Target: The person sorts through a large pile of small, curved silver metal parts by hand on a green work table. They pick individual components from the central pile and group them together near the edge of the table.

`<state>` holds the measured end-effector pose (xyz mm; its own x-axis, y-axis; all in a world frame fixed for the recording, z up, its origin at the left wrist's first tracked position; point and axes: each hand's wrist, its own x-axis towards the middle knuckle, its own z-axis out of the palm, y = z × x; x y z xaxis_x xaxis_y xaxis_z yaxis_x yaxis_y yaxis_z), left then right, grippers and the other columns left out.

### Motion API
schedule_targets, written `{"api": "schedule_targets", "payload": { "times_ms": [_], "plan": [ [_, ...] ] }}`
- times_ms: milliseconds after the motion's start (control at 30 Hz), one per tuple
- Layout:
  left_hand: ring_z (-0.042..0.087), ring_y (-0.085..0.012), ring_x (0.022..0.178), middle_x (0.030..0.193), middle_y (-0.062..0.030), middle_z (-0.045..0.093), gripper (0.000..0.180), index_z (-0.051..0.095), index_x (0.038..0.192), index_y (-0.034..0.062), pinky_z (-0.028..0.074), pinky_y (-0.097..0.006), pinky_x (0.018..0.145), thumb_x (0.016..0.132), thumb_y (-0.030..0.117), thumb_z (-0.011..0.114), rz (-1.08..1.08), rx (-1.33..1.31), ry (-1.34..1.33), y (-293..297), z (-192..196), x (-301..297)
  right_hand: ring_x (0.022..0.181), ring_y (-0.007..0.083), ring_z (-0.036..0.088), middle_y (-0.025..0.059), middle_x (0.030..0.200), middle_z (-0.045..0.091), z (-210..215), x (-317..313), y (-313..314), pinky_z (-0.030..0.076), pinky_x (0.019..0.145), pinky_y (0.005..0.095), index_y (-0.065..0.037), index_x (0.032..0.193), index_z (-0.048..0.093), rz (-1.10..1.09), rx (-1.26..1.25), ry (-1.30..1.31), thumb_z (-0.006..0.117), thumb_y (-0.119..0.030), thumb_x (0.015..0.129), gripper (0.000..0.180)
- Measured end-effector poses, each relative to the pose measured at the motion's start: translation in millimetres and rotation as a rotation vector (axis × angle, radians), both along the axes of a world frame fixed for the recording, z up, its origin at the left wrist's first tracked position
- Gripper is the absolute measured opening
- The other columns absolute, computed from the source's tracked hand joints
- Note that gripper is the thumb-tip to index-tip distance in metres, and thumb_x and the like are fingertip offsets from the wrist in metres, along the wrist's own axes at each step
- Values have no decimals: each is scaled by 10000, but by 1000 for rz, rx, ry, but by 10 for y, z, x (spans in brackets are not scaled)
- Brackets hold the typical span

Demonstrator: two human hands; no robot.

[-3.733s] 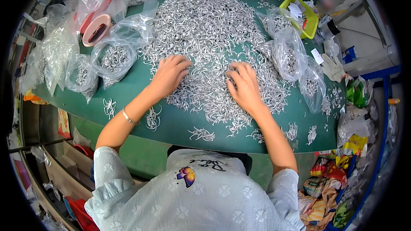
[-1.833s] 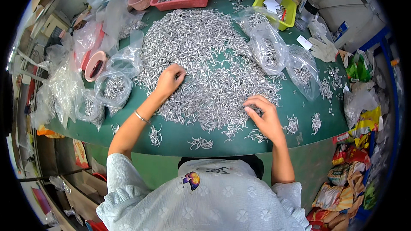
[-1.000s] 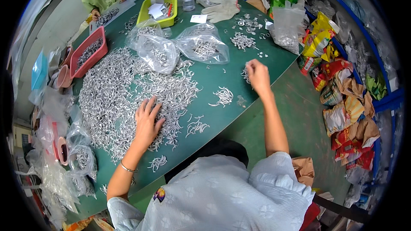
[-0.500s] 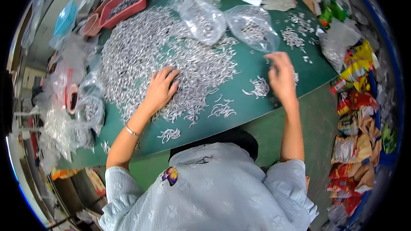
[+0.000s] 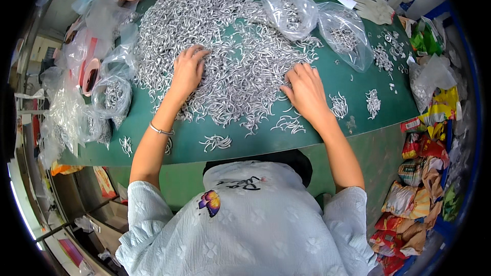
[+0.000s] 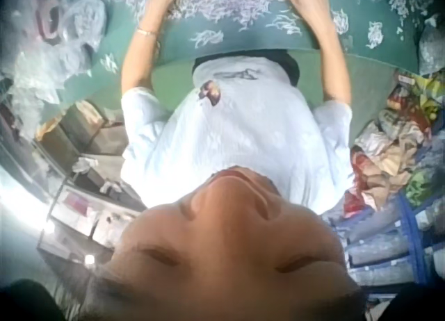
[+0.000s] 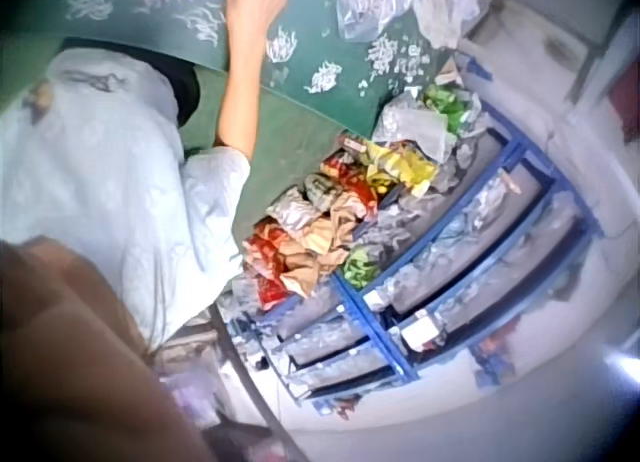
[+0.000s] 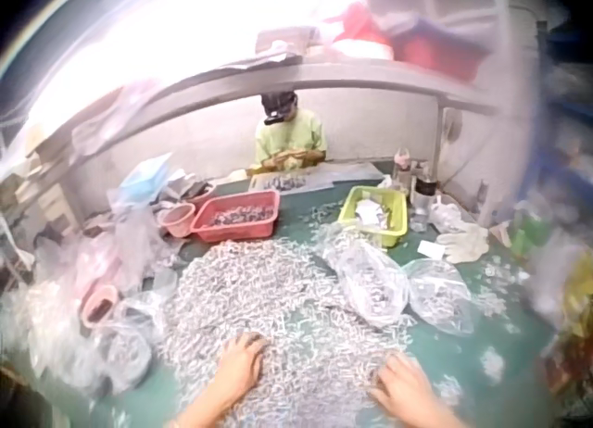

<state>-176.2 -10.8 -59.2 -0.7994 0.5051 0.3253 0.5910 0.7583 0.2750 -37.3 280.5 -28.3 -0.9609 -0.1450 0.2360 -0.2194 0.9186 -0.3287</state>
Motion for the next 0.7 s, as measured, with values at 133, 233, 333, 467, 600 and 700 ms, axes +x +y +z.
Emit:
{"api": "schedule_targets", "payload": {
  "times_ms": [133,233,333,467,600,700],
  "plan": [
    [499,-349,1187,1265,-137,547,313,658,1115,82,375,-478,1004,810,15,634,-77,150,-108,108,120,419,901,273,523,86,866,553,-153,3,-39,385,790,391,-40,839,618,-18,42,13,719,-113,770,142],
    [508,-337,1154,1216,-128,560,297,656,1080,72,373,-471,984,786,34,674,-328,182,-185,84,92,891,872,275,536,78,828,576,-128,17,39,388,776,387,-44,816,633,-67,38,9,686,-91,792,75],
    [516,-318,1124,1169,-107,566,248,651,1023,70,373,-458,962,779,58,692,-376,121,-125,25,69,1031,872,278,539,80,851,584,4,38,-191,394,764,389,-42,835,640,-19,-98,131,687,-87,790,79],
    [535,-295,1085,1101,-91,576,186,638,939,65,376,-434,940,766,44,702,-316,156,-69,-17,47,971,914,273,533,76,888,587,-69,-36,-653,390,797,375,-35,852,633,166,-125,68,708,-89,779,118],
    [525,-279,1071,1079,-87,561,174,634,940,51,355,-451,947,773,34,678,-164,238,-100,-140,28,929,896,256,495,79,866,543,-119,-10,-691,366,774,383,-28,833,632,146,47,70,714,-111,754,140],
    [526,-273,1066,1092,-89,554,238,626,1001,67,352,-447,946,773,39,687,-58,236,-122,-180,14,898,898,259,494,80,869,542,-118,28,-641,362,772,403,-44,832,634,88,78,48,718,-115,743,142]
  ]
}}
